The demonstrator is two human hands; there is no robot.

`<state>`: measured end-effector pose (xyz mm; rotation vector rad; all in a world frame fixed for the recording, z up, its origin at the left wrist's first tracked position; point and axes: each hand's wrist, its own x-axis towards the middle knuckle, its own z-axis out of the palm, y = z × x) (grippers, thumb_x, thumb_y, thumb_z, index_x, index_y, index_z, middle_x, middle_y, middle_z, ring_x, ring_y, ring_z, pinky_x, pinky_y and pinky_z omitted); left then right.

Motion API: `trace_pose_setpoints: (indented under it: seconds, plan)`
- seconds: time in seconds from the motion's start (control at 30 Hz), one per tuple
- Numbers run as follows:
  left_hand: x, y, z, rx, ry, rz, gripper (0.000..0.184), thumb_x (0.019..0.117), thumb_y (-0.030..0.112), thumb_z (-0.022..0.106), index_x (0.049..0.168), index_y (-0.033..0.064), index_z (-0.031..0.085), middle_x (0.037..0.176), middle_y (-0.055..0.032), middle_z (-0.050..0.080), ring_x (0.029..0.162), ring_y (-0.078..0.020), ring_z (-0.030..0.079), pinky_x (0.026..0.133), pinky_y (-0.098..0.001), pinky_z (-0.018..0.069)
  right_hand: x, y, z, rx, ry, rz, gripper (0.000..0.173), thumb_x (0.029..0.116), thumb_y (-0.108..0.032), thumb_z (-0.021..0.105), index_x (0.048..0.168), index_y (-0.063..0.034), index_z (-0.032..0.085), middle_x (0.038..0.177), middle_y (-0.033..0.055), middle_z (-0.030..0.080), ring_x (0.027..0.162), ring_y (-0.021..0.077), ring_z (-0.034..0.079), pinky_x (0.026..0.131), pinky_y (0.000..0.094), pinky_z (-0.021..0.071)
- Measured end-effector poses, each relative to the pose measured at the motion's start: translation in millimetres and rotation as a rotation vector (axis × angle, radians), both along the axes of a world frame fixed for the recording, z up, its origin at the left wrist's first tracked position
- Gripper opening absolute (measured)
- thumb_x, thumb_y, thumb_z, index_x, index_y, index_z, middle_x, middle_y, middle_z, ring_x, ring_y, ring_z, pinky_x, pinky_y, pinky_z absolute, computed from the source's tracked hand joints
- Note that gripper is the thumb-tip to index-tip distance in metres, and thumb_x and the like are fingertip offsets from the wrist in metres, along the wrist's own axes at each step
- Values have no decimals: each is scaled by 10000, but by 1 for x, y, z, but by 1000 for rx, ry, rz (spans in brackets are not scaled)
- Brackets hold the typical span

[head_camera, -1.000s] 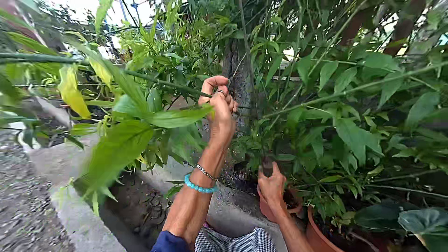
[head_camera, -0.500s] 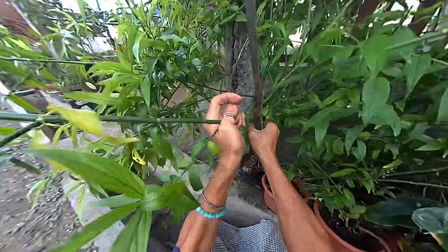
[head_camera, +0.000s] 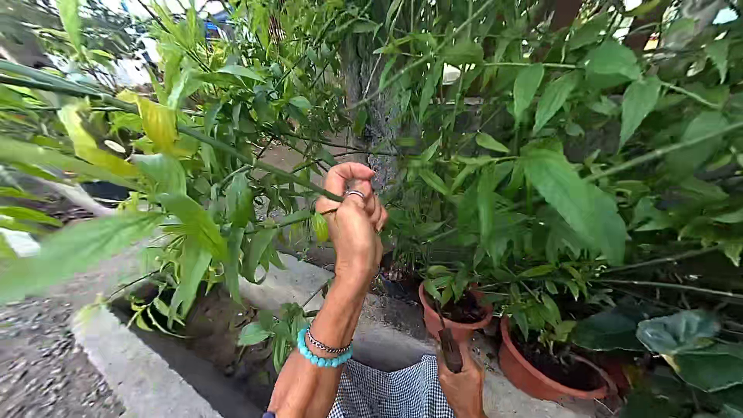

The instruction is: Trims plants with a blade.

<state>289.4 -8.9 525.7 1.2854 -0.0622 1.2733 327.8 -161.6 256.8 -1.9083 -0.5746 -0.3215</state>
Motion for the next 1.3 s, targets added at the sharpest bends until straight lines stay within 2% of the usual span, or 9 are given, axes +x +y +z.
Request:
trace_pose_setpoints:
  seconds: [0.1, 0.27, 0.33, 0.43, 0.53, 0.73, 1.0, 1.13, 1.3]
  plan:
    - [-10, -3, -10, -7, 1, -9, 217, 1057, 78, 383, 978, 165, 566, 511, 99, 307, 392, -6, 293, 409, -153, 306, 16, 24, 22, 33, 12, 29, 323, 848, -72, 723, 1080, 151, 690, 829, 285, 712, 739, 431, 714, 702, 607, 559]
    - [-33, -6, 9, 86, -203, 57, 224, 1050, 60, 355, 940, 153, 527, 508, 96, 338, 389, -19, 335, 422, -163, 369, 46, 112, 130, 231, -137, 121, 265, 845, -70, 718, 1020, 128, 697, 795, 238, 698, 708, 338, 693, 689, 509, 561]
    - [-29, -5, -5, 96, -188, 77, 219, 1044, 71, 380, 960, 143, 570, 512, 97, 355, 397, -15, 349, 422, -165, 366, 40, 130, 192, 219, -38, 253, 295, 921, -97, 709, 1132, 104, 663, 919, 259, 701, 834, 374, 698, 784, 563, 555]
    - [-30, -2, -4, 135, -166, 58, 228, 1027, 53, 392, 941, 146, 582, 530, 104, 365, 428, -21, 373, 474, -180, 409, 44, 143, 239, 294, -151, 225, 300, 900, -127, 708, 1143, 49, 688, 900, 197, 725, 807, 311, 712, 749, 511, 568]
    - [-44, 1, 2, 97, -169, 86, 218, 1023, 49, 389, 936, 144, 565, 505, 98, 342, 394, -20, 341, 429, -172, 376, 49, 126, 198, 235, -358, 193, 272, 926, -114, 706, 1131, 56, 651, 823, 225, 687, 703, 374, 692, 615, 546, 551]
    - [-32, -6, -12, -31, -27, -30, 213, 1043, 67, 374, 970, 167, 548, 500, 97, 302, 378, -8, 292, 396, -153, 309, 18, 49, 59, 131, -187, 49, 325, 812, -71, 711, 1045, 155, 691, 802, 257, 712, 702, 358, 720, 666, 519, 581]
    - [-37, -3, -1, -68, -76, -21, 225, 1044, 52, 361, 935, 173, 516, 498, 104, 291, 380, -6, 293, 405, -150, 316, -19, -42, -27, -81, -34, -13, 226, 782, -33, 694, 912, 152, 679, 720, 259, 674, 620, 376, 673, 609, 523, 544]
    - [-23, -9, -22, -150, -117, -20, 284, 983, -12, 358, 862, 154, 554, 463, 102, 332, 379, -16, 346, 430, -178, 366, -7, -26, -31, -47, 5, -26, 240, 776, -46, 707, 925, 140, 680, 697, 239, 662, 605, 359, 657, 591, 530, 523]
    - [-20, -19, -39, -21, -221, 31, 285, 1002, 36, 397, 880, 171, 616, 494, 123, 404, 416, 3, 399, 465, -171, 405, 30, 60, 53, 113, -30, 89, 324, 860, -98, 714, 1085, 133, 688, 844, 253, 716, 753, 360, 717, 724, 543, 574]
